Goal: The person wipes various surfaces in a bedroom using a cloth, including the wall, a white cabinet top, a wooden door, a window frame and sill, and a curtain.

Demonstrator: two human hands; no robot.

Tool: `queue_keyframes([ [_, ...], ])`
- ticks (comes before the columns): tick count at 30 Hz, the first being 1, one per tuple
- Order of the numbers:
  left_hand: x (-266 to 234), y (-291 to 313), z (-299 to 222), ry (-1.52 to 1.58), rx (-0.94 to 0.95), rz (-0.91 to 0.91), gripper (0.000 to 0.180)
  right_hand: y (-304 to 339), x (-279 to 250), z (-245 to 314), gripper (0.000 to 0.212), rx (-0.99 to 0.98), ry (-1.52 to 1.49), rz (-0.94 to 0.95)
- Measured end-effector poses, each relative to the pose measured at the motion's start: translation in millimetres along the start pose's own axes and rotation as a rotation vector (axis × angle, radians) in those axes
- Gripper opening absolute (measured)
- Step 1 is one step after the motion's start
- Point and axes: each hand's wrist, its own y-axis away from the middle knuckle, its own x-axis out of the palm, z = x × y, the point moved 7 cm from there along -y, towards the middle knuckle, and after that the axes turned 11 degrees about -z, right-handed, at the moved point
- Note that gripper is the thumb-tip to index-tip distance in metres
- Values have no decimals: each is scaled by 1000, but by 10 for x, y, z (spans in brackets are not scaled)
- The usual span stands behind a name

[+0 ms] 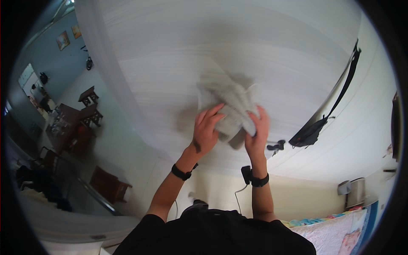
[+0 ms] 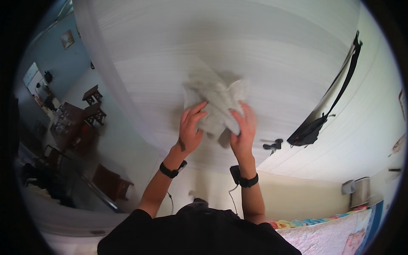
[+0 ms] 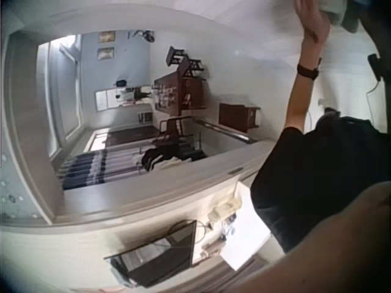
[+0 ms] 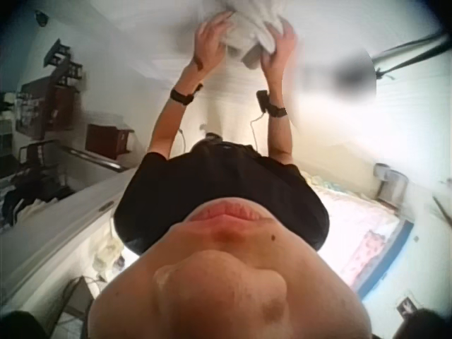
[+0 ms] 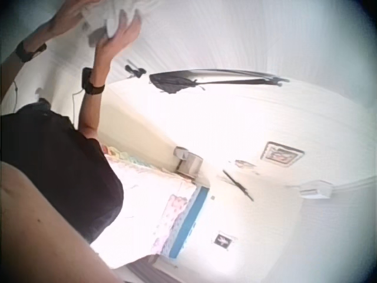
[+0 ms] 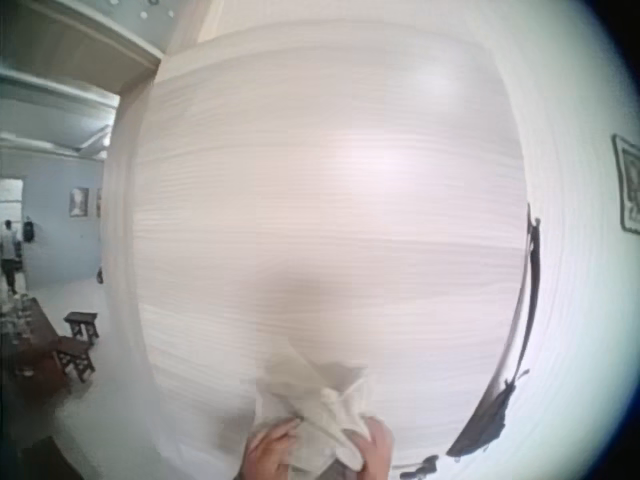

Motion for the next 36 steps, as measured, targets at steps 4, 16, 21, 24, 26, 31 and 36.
queue_keyframes([
  [4, 222, -635, 166, -26, 220, -92, 51, -419, 432, -184, 53, 7, 133, -262],
  [16, -271, -612, 1619, -302, 116, -45, 49, -530, 2232, 48, 53, -70, 133, -216],
  [21, -745, -274, 2130, -480, -115, -77, 58, -415, 2859, 465, 42, -167, -39, 46],
  [24, -824, 63, 2397, -597, -225, -62, 62, -296, 3000, 618, 29, -208, -184, 194],
  [26, -767, 114, 2330, -635, -232, -52, 64, -266, 3002, 601, 37, -127, -305, 317],
  [31, -367, -146, 2077, -601, -250, -86, 68, -507, 2555, 395, 28, -140, -377, 310],
  [36, 306, -687, 1287, -524, -44, -92, 70, -829, 1696, -193, 27, -21, -350, 77],
])
